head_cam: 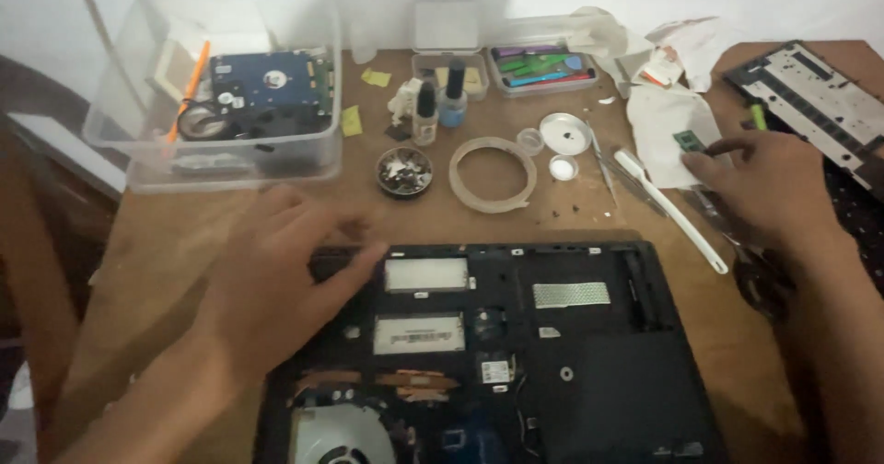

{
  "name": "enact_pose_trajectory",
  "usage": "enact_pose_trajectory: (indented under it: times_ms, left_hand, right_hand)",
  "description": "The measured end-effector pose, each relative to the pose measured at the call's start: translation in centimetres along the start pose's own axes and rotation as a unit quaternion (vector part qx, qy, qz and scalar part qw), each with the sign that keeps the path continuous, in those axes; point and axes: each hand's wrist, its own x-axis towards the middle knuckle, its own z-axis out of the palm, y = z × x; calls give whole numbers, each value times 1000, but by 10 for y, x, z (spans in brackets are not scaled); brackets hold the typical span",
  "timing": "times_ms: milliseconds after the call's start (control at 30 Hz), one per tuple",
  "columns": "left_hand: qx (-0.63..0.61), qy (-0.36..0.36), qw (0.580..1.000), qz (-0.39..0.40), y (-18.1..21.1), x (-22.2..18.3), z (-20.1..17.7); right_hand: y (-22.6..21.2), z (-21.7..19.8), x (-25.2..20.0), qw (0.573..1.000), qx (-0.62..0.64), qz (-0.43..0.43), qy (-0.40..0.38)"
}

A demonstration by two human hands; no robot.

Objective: Installing a RAM module into a laptop motherboard and reattaching the bottom cover.

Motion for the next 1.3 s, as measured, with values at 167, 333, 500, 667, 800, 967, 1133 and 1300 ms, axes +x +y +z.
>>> enact_pose_trajectory:
  times_ms: [167,333,500,667,800,967,1133,1300]
  left_hand:
    - [-20,43,999,6,-14,-15,-4]
    - [-24,38,999,7,-4,-13,-12]
    - [-36,40,998,-19,11,-14,-19]
    - [-384,-53,902,-189,66,-16,-27]
    - [-569,-102,791,-202,89,-25,-31]
    - [-521,-126,823,-188,95,-25,-48]
    - [-529,-102,820,-190,92,-26,-50]
    - [-523,-85,828,-184,92,-27,-51]
  right_hand:
    - [17,16,10,996,72,52,15]
    - [33,20,5,981,160,0,108]
    - [-34,-26,-34,911,399,23,103]
    - [-124,-75,-120,877,462,-131,3]
    - [-190,-103,-156,850,482,-208,-39]
    - [-207,-117,-174,855,496,-140,-66]
    - [-214,-116,-182,836,533,-122,-40]
    - [-209,-114,-183,820,555,-131,-46]
